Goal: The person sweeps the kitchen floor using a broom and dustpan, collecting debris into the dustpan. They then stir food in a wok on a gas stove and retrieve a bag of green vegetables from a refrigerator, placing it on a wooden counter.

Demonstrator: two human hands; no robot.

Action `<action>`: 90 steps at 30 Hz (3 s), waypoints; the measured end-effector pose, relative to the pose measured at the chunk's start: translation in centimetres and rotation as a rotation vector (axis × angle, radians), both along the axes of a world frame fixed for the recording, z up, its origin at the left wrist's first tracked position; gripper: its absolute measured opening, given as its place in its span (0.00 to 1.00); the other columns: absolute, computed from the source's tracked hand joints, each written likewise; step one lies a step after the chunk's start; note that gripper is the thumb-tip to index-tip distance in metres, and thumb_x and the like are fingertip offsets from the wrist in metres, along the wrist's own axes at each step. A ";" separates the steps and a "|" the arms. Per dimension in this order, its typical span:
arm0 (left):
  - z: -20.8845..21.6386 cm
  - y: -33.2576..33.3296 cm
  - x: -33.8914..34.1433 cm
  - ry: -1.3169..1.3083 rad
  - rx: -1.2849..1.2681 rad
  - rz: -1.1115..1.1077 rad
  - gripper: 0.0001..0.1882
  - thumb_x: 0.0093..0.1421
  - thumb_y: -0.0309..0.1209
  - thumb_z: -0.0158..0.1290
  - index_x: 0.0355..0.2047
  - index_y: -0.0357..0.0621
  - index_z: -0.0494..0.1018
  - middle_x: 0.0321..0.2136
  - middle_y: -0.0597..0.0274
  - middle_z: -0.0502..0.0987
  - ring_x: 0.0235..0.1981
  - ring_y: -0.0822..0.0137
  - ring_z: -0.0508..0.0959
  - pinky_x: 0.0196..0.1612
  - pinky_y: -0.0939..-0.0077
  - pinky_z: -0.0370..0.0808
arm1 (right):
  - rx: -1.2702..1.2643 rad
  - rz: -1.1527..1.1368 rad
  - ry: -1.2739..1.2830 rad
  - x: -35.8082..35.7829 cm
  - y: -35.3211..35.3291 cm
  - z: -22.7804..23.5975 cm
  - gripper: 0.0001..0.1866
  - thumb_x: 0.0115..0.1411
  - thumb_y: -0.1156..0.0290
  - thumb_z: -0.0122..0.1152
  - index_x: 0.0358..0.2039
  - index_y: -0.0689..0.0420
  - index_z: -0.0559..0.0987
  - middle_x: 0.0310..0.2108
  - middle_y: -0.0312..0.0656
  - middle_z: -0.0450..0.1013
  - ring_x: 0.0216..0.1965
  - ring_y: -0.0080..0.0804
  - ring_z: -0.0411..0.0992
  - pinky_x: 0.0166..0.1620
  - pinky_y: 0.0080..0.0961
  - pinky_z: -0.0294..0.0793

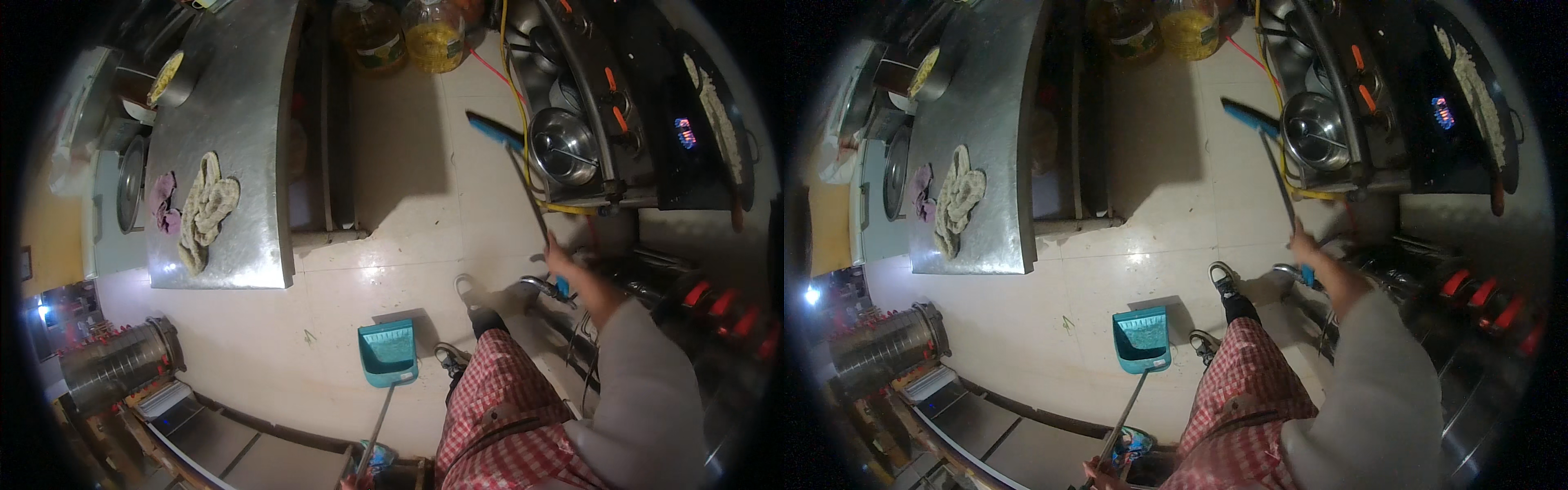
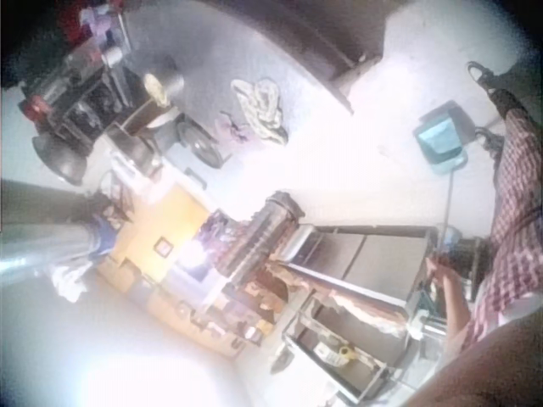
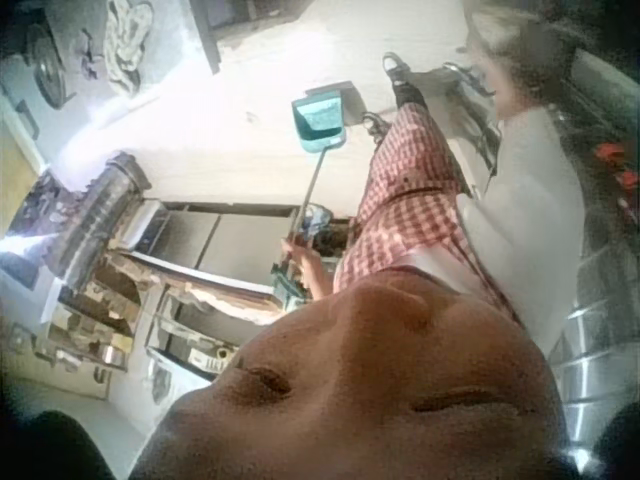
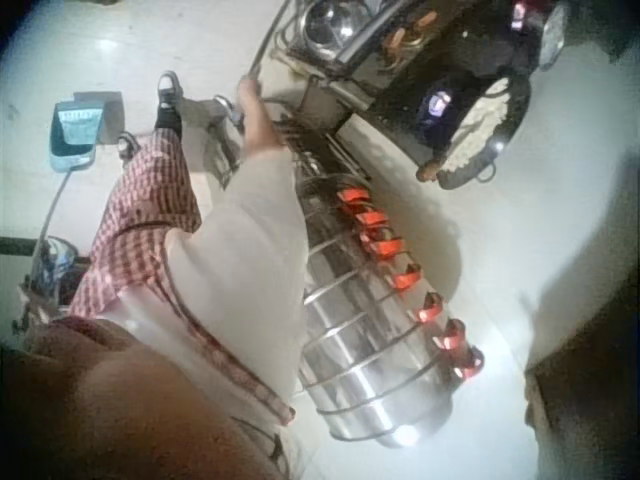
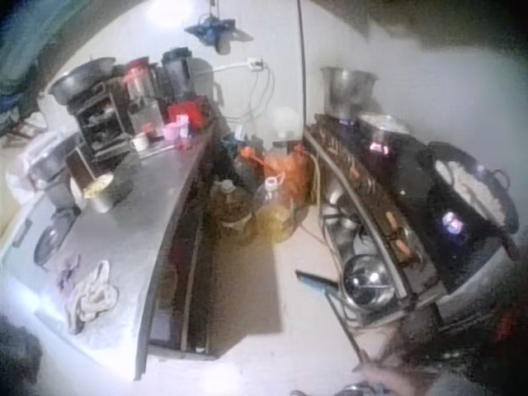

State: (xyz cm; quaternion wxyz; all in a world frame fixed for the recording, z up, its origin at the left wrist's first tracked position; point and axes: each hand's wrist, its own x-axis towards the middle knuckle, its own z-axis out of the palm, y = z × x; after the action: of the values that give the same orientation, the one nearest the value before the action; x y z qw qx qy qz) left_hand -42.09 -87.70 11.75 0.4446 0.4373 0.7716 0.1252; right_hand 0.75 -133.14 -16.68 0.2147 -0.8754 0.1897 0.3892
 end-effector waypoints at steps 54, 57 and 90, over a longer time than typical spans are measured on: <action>-8.6 0.9 -26.1 -0.213 0.101 0.050 0.17 0.59 0.45 0.44 0.31 0.42 0.67 0.29 0.62 0.72 0.24 0.71 0.71 0.24 0.80 0.66 | 0.054 0.764 -0.023 -23.7 4.3 16.7 0.26 0.57 0.71 0.47 0.56 0.62 0.59 0.32 0.59 0.72 0.21 0.44 0.72 0.27 0.36 0.72; -8.7 -0.4 -26.7 -0.174 0.080 0.073 0.16 0.60 0.45 0.44 0.31 0.44 0.67 0.28 0.63 0.72 0.24 0.72 0.71 0.23 0.81 0.66 | 0.026 0.943 -0.156 -18.5 2.0 12.0 0.27 0.56 0.71 0.48 0.57 0.61 0.57 0.33 0.59 0.72 0.28 0.49 0.73 0.32 0.40 0.72; -3.2 -17.6 -39.1 -0.004 0.194 0.522 0.13 0.61 0.43 0.45 0.30 0.48 0.66 0.25 0.68 0.71 0.19 0.75 0.68 0.19 0.86 0.62 | -0.092 0.864 0.053 -24.5 11.6 9.0 0.34 0.45 0.76 0.51 0.56 0.67 0.59 0.36 0.60 0.71 0.36 0.51 0.71 0.44 0.41 0.69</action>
State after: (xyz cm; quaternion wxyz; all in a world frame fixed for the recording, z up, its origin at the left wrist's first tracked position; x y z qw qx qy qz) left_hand -81.21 -105.25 8.57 0.3547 0.2639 0.8419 0.3096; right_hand -23.76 -121.54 -7.68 -0.0120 -0.8729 -0.1714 0.4566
